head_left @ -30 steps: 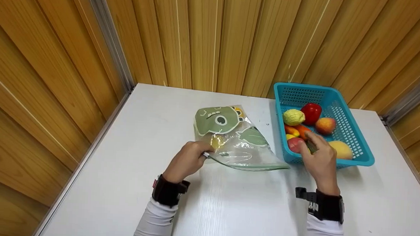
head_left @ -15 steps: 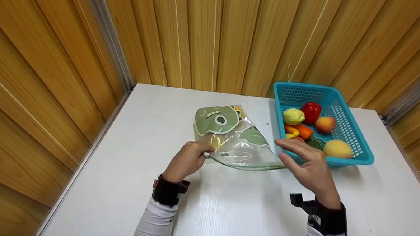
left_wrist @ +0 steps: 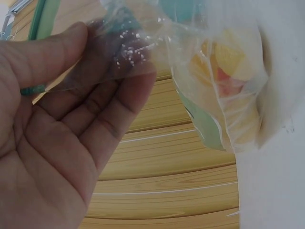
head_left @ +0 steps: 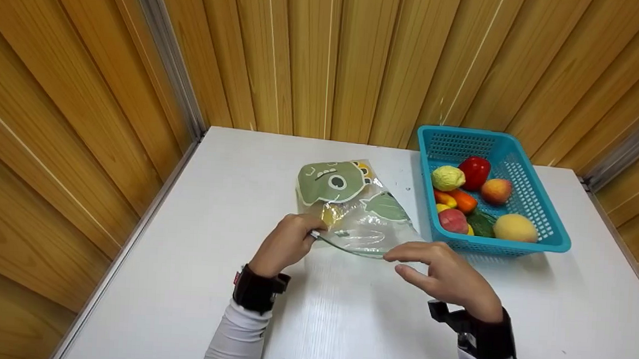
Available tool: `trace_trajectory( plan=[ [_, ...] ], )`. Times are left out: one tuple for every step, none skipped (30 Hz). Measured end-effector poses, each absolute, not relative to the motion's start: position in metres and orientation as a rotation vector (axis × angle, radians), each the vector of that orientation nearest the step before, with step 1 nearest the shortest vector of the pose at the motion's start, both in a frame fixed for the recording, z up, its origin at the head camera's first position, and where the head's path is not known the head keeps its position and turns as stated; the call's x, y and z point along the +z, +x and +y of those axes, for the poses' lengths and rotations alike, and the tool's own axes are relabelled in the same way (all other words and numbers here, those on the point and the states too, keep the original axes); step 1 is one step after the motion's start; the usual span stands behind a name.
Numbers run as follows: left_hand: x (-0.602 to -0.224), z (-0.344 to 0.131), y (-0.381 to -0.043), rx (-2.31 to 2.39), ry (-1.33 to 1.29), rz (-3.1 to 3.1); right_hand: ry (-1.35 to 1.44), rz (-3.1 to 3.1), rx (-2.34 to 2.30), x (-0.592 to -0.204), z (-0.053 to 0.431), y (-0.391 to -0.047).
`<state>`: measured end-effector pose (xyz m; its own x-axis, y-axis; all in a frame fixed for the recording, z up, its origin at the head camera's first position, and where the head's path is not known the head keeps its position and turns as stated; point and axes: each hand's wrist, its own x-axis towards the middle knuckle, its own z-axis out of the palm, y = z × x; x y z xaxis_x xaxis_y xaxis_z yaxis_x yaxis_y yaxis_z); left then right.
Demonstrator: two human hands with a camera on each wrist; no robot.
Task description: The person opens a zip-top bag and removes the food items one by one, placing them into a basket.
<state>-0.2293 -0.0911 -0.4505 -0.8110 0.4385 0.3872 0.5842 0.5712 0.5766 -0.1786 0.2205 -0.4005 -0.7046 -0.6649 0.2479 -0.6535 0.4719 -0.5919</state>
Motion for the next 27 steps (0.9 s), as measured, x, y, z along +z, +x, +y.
trace_trajectory(
  plan=[
    [-0.450, -0.091, -0.229, -1.061, -0.860, -2.600, -1.181, 2.667, -1.040, -0.401, 0.219, -0.179],
    [-0.450, -0.091, -0.230, -1.057, -0.862, -2.598, -1.164, 2.660, -1.011, -0.401, 0.218, -0.179],
    [-0.450, -0.091, -0.230, -1.055, -0.861, -2.598, -1.146, 2.655, -0.982, -0.402, 0.217, -0.179],
    [-0.450, -0.091, -0.230, -1.054, -0.861, -2.598, -1.129, 2.651, -0.957, -0.403, 0.216, -0.180],
    [-0.450, -0.091, -0.230, -1.052, -0.860, -2.598, -1.120, 2.652, -0.932, -0.403, 0.215, -0.180],
    [-0.450, -0.091, -0.230, -1.052, -0.861, -2.598, -1.126, 2.655, -0.913, -0.404, 0.214, -0.181],
    [-0.450, -0.091, -0.229, -1.053, -0.860, -2.598, -1.136, 2.658, -0.899, -0.405, 0.213, -0.181],
    [-0.450, -0.091, -0.229, -1.055, -0.860, -2.598, -1.142, 2.659, -0.887, -0.406, 0.212, -0.182],
    [-0.450, -0.091, -0.229, -1.059, -0.860, -2.597, -1.144, 2.657, -0.877, -0.407, 0.211, -0.182],
    [-0.450, -0.091, -0.229, -1.061, -0.860, -2.597, -1.153, 2.656, -0.870, -0.408, 0.210, -0.183],
    [-0.449, -0.091, -0.229, -1.062, -0.860, -2.598, -1.162, 2.655, -0.862, -0.408, 0.209, -0.183],
    [-0.449, -0.091, -0.229, -1.062, -0.860, -2.598, -1.165, 2.653, -0.857, -0.409, 0.207, -0.184],
    [-0.450, -0.091, -0.229, -1.062, -0.860, -2.598, -1.165, 2.653, -0.851, -0.410, 0.206, -0.184],
    [-0.450, -0.091, -0.229, -1.064, -0.858, -2.599, -1.160, 2.655, -0.844, -0.411, 0.205, -0.185],
    [-0.450, -0.091, -0.229, -1.065, -0.858, -2.600, -1.155, 2.659, -0.840, -0.412, 0.203, -0.185],
    [-0.450, -0.091, -0.229, -1.066, -0.858, -2.600, -1.154, 2.668, -0.835, -0.413, 0.201, -0.186],
    [-0.450, -0.091, -0.229, -1.067, -0.857, -2.601, -1.151, 2.676, -0.830, -0.415, 0.199, -0.187],
    [-0.450, -0.091, -0.229, -1.068, -0.857, -2.601, -1.145, 2.686, -0.824, -0.417, 0.196, -0.188],
    [-0.450, -0.091, -0.229, -1.071, -0.858, -2.601, -1.142, 2.696, -0.814, -0.419, 0.194, -0.189],
    [-0.450, -0.091, -0.229, -1.073, -0.860, -2.601, -1.137, 2.704, -0.802, -0.421, 0.191, -0.190],
    [-0.450, -0.091, -0.229, -1.073, -0.861, -2.601, -1.134, 2.713, -0.789, -0.423, 0.189, -0.191],
    [-0.449, -0.091, -0.229, -1.071, -0.862, -2.601, -1.135, 2.720, -0.775, -0.426, 0.187, -0.192],
    [-0.449, -0.091, -0.229, -1.073, -0.862, -2.602, -1.138, 2.725, -0.760, -0.428, 0.185, -0.194],
    [-0.449, -0.091, -0.229, -1.074, -0.862, -2.602, -1.140, 2.732, -0.744, -0.430, 0.183, -0.195],
    [-0.449, -0.091, -0.229, -1.074, -0.862, -2.603, -1.150, 2.741, -0.728, -0.432, 0.181, -0.196],
    [-0.449, -0.091, -0.229, -1.075, -0.861, -2.606, -1.160, 2.748, -0.717, -0.435, 0.180, -0.198],
    [-0.448, -0.091, -0.229, -1.073, -0.859, -2.608, -1.167, 2.754, -0.709, -0.438, 0.178, -0.199]
  ],
)
